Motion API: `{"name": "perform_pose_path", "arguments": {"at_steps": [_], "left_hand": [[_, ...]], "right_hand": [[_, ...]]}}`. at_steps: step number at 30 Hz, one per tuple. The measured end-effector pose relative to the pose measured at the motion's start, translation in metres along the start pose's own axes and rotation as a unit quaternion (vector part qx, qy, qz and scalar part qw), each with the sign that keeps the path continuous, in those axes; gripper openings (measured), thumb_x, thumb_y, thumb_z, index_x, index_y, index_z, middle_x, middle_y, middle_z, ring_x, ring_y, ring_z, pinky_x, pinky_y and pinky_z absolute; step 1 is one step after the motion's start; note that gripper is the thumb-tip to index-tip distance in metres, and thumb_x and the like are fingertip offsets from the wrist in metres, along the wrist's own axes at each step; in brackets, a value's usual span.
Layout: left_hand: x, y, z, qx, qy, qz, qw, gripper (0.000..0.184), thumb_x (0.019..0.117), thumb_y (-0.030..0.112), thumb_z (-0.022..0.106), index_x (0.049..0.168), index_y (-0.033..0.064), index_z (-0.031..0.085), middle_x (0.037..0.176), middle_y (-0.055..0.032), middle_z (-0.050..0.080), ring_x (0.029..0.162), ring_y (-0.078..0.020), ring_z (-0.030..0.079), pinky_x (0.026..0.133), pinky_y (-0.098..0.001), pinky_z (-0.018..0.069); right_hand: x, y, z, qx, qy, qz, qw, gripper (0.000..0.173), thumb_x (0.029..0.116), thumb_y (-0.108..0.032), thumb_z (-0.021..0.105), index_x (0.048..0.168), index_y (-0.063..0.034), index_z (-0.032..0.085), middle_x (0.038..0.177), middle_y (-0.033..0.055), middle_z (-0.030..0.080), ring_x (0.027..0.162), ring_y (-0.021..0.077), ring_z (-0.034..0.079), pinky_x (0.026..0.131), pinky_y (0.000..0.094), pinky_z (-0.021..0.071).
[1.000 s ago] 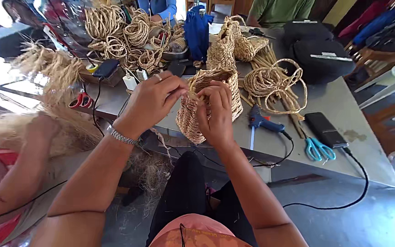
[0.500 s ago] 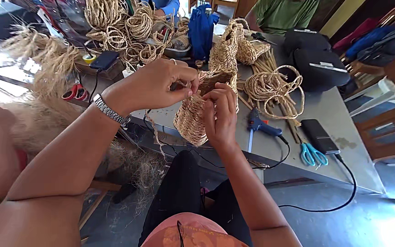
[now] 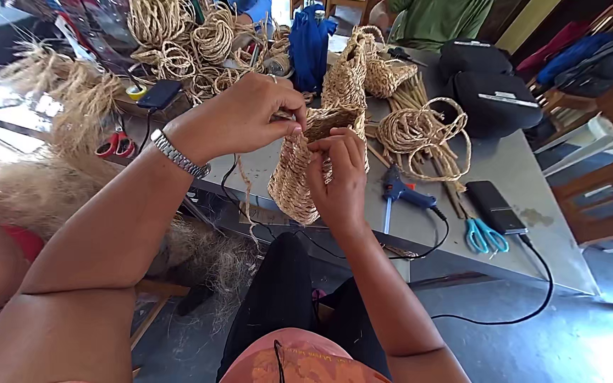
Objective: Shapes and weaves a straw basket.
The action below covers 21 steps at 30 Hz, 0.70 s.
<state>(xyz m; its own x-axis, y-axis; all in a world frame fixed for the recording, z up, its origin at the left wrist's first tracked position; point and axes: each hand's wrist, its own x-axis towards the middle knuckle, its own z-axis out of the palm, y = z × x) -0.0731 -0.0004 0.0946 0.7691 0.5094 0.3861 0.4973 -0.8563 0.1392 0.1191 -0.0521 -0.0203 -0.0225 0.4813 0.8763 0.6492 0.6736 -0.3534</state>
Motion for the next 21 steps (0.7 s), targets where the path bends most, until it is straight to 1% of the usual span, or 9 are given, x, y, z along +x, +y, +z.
{"name": "perform_pose_path", "arguments": {"at_steps": [2, 5, 9, 12, 14, 17, 18, 20, 21], "left_hand": [[0.009, -0.001, -0.004, 0.009, -0.026, 0.006, 1.0, 0.02, 0.1009, 0.028, 0.06, 0.104, 0.0151, 0.075, 0.099, -0.0023, 0.066, 0.094, -0.0126, 0.063, 0.085, -0.0313, 0.0513], [0.017, -0.003, -0.007, 0.019, -0.051, 0.033, 0.998, 0.019, 0.101, 0.027, 0.059, 0.104, 0.014, 0.074, 0.099, -0.0027, 0.067, 0.096, -0.0143, 0.064, 0.087, -0.0334, 0.0509], [0.022, 0.002, -0.013, 0.047, -0.061, 0.057, 0.995, 0.02, 0.103, 0.029, 0.054, 0.106, 0.0169, 0.07, 0.1, -0.001, 0.063, 0.094, -0.0128, 0.063, 0.085, -0.0325, 0.0519], [0.024, 0.005, -0.015, 0.048, -0.06, 0.05, 0.996, 0.02, 0.1032, 0.026, 0.053, 0.107, 0.0156, 0.07, 0.102, -0.0004, 0.066, 0.097, -0.0132, 0.064, 0.088, -0.0353, 0.052], [0.024, 0.005, -0.014, 0.034, -0.066, 0.034, 0.997, 0.016, 0.103, 0.021, 0.055, 0.107, 0.0144, 0.069, 0.102, 0.001, 0.068, 0.094, -0.0095, 0.065, 0.086, -0.0319, 0.0533], [0.019, 0.009, -0.015, -0.013, -0.068, 0.01, 0.998, 0.013, 0.1022, 0.016, 0.056, 0.11, 0.0149, 0.065, 0.1, 0.0036, 0.067, 0.087, -0.004, 0.064, 0.079, -0.0245, 0.0554], [0.016, 0.009, -0.015, -0.023, -0.066, 0.004, 0.998, 0.013, 0.1017, 0.017, 0.056, 0.111, 0.0157, 0.065, 0.101, 0.004, 0.067, 0.087, -0.0031, 0.065, 0.077, -0.0232, 0.0562], [0.008, 0.01, -0.018, -0.009, -0.07, -0.018, 0.997, 0.016, 0.1018, 0.027, 0.059, 0.112, 0.0187, 0.068, 0.104, 0.0052, 0.068, 0.093, -0.0021, 0.067, 0.08, -0.0222, 0.0588], [0.005, 0.01, -0.018, 0.008, -0.07, -0.027, 0.997, 0.019, 0.1014, 0.032, 0.059, 0.111, 0.0188, 0.07, 0.104, 0.0039, 0.068, 0.093, -0.0042, 0.067, 0.081, -0.0247, 0.0576]], "right_hand": [[0.001, -0.001, 0.0, -0.002, 0.002, 0.001, 1.0, 0.016, 0.0958, -0.008, 0.055, 0.1, -0.0049, 0.07, 0.102, 0.0083, 0.073, 0.123, 0.0323, 0.06, 0.112, 0.0463, 0.0427], [0.0, -0.002, -0.004, -0.011, -0.007, -0.001, 1.0, 0.017, 0.0966, -0.009, 0.054, 0.102, -0.0035, 0.069, 0.104, 0.0099, 0.071, 0.124, 0.0336, 0.058, 0.11, 0.0463, 0.0435], [-0.001, -0.002, -0.004, -0.017, -0.017, -0.01, 1.0, 0.022, 0.1008, -0.01, 0.049, 0.105, -0.0011, 0.069, 0.107, 0.0115, 0.07, 0.128, 0.0344, 0.056, 0.112, 0.0476, 0.043], [-0.002, -0.002, -0.002, -0.02, -0.01, -0.009, 1.0, 0.022, 0.1023, -0.009, 0.049, 0.104, -0.0003, 0.069, 0.107, 0.0123, 0.071, 0.129, 0.0343, 0.056, 0.113, 0.0474, 0.0427], [-0.002, -0.003, -0.003, -0.021, -0.012, -0.005, 1.0, 0.021, 0.1019, -0.009, 0.051, 0.105, -0.0002, 0.069, 0.107, 0.0121, 0.07, 0.129, 0.0338, 0.056, 0.112, 0.0465, 0.043], [-0.002, -0.002, -0.006, -0.017, -0.014, -0.002, 1.0, 0.019, 0.1021, -0.01, 0.052, 0.106, -0.0008, 0.069, 0.108, 0.0116, 0.07, 0.129, 0.0336, 0.056, 0.112, 0.0461, 0.044], [-0.002, -0.002, -0.006, -0.014, -0.016, 0.0, 1.0, 0.019, 0.1022, -0.01, 0.052, 0.106, -0.0011, 0.069, 0.108, 0.0113, 0.07, 0.129, 0.0334, 0.055, 0.112, 0.0461, 0.0439], [-0.002, -0.002, -0.007, -0.006, -0.018, 0.0, 1.0, 0.018, 0.1019, -0.01, 0.053, 0.107, -0.0015, 0.069, 0.108, 0.0108, 0.07, 0.129, 0.0331, 0.055, 0.112, 0.0464, 0.0436], [-0.002, -0.002, -0.007, -0.002, -0.018, -0.003, 1.0, 0.018, 0.1016, -0.01, 0.054, 0.107, -0.0016, 0.069, 0.108, 0.0107, 0.07, 0.129, 0.0333, 0.055, 0.112, 0.0466, 0.0433]]}}
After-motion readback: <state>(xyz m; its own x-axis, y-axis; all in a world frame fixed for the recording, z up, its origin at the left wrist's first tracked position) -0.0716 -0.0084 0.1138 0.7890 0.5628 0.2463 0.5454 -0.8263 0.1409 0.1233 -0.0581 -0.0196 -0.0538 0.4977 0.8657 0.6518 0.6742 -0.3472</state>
